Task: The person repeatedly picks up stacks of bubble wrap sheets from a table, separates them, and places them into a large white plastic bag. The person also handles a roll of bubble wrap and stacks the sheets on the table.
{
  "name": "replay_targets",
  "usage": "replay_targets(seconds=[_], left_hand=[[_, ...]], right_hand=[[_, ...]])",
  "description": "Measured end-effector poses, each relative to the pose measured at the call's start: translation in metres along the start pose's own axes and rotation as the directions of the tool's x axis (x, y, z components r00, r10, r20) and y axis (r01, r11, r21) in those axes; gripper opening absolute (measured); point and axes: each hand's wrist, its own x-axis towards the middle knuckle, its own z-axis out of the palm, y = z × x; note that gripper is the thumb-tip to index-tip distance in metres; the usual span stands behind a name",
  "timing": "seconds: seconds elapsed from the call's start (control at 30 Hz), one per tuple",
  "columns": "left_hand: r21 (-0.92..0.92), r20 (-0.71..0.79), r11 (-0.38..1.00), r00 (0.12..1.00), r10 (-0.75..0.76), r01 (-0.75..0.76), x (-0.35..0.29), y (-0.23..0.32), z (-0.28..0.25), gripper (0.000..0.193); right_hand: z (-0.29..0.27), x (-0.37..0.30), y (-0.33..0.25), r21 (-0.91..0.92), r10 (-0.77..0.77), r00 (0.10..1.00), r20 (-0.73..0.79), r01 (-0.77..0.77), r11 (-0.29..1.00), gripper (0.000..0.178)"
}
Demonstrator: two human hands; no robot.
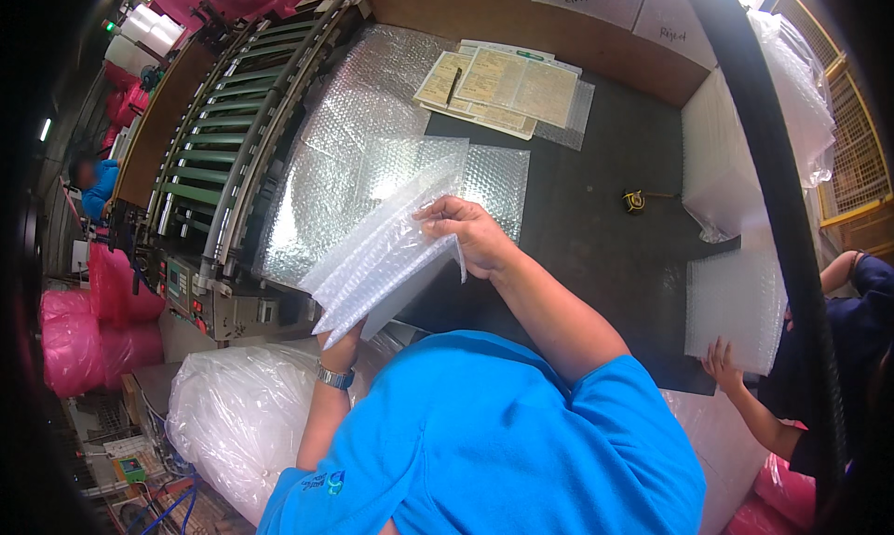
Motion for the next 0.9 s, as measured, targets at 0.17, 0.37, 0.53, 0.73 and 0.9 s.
replay_targets(seconds=[0.17,0.37,0.53,0.73,0.9], left_hand=[[0.046,-0.010,0.997,0.998,0.069,-0.069,0.002,0.006,-0.001,0.033],[0.029,-0.045,0.998,0.998,0.050,-0.049,0.000,0.004,-0.005,0.037],[0.072,0.002,0.992,0.994,0.108,-0.108,0.001,0.009,-0.008,0.036],[0.096,0.018,0.987,0.992,0.125,-0.127,0.001,0.010,-0.005,0.036],[0.175,-0.034,0.981,0.995,0.092,-0.085,0.003,-0.001,0.002,0.039]], right_hand=[[-0.001,-0.002,0.000,-0.067,0.029,0.999,0.023,-0.028,0.997,0.018],[-0.015,0.006,-0.037,-0.706,-0.324,0.944,-0.061,0.189,0.683,0.018],[0.006,0.006,-0.071,-0.852,-0.428,0.823,0.373,0.487,0.193,0.030],[0.016,0.012,-0.067,-0.889,-0.096,0.893,0.439,0.447,0.101,0.021],[0.019,0.013,-0.059,-0.903,-0.378,0.845,0.379,0.426,0.046,0.013]])
